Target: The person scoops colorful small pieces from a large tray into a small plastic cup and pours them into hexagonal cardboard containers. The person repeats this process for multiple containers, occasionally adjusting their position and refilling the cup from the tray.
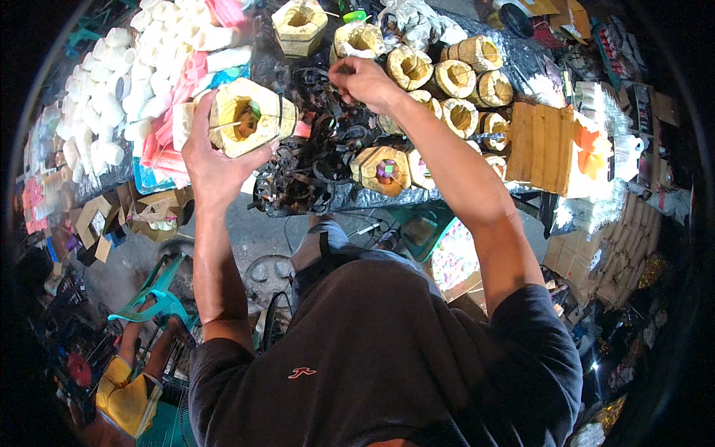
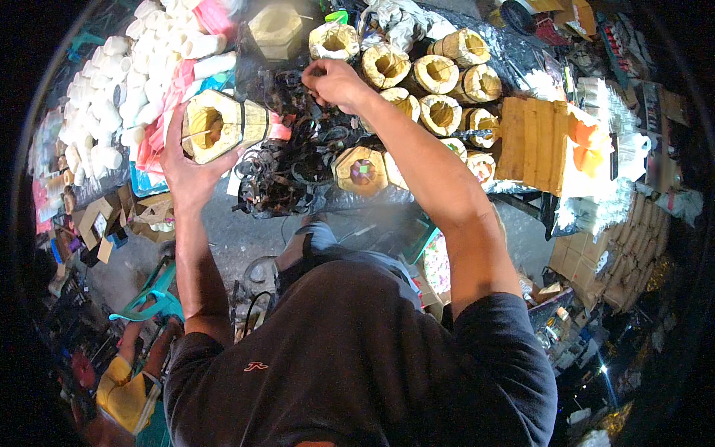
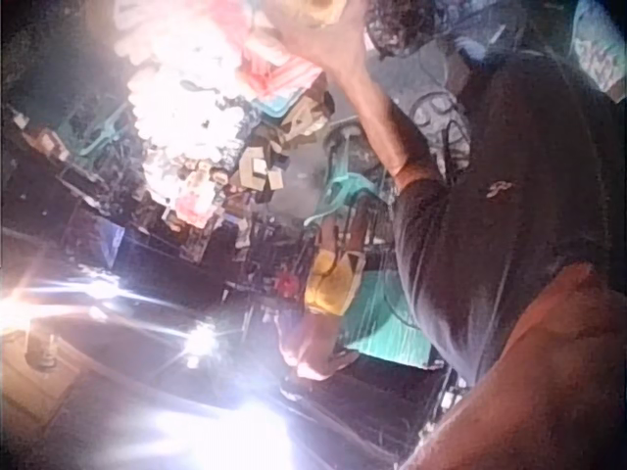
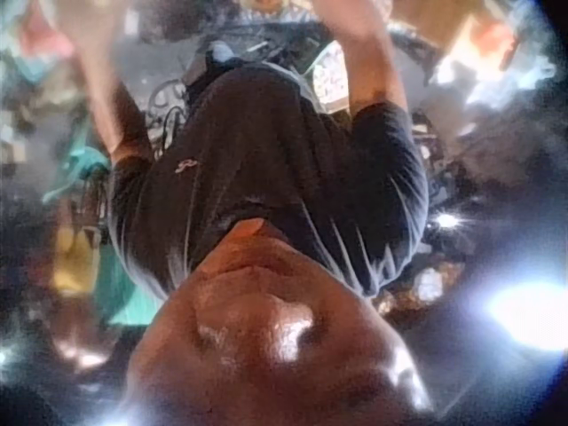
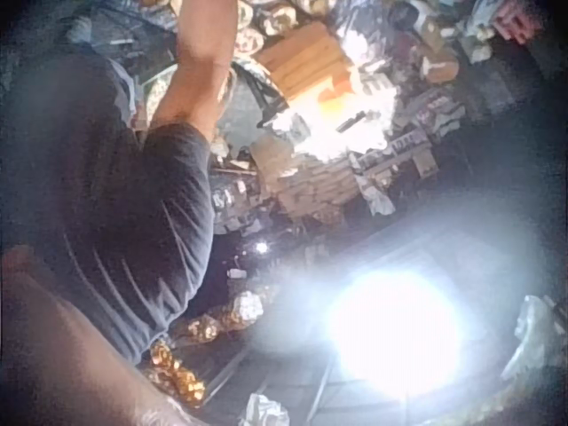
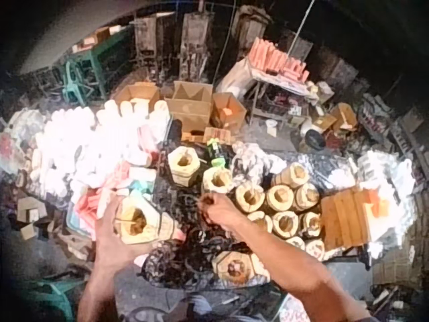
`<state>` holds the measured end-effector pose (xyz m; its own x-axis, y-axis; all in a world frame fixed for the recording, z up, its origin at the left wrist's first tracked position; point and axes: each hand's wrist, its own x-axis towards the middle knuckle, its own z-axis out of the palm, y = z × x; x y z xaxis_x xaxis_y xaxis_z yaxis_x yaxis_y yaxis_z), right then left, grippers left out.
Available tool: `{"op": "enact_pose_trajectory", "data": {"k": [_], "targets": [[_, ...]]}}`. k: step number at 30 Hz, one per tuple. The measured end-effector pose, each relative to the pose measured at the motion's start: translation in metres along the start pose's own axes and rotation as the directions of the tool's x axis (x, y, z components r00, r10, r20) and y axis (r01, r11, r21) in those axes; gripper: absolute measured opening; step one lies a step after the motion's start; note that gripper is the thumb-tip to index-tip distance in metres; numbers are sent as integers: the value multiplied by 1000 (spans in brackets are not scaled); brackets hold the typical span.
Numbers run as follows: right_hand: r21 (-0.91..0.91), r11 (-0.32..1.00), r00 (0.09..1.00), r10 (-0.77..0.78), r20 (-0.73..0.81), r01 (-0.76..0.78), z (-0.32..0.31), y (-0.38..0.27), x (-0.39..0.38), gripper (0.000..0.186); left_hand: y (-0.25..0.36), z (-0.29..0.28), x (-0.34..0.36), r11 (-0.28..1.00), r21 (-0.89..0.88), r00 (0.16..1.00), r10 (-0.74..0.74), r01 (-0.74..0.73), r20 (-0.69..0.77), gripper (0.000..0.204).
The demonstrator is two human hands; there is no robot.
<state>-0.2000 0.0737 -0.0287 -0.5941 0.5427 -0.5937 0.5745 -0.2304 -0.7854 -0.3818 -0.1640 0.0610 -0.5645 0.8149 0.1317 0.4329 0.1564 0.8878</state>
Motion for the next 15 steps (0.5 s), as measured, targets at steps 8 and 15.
{"op": "enact_pose_trajectory", "data": {"k": [8,15], "targets": [[741,671,954,-203,221,-29,2,-1,-1,25,-6,-2,-7,1000,-21,1000,-13,12,-26,100],[-676,697,971,-192,143,238,11,18,18,40,-7,0,-9,1000,24,1000,-20,20,-8,99]]}}
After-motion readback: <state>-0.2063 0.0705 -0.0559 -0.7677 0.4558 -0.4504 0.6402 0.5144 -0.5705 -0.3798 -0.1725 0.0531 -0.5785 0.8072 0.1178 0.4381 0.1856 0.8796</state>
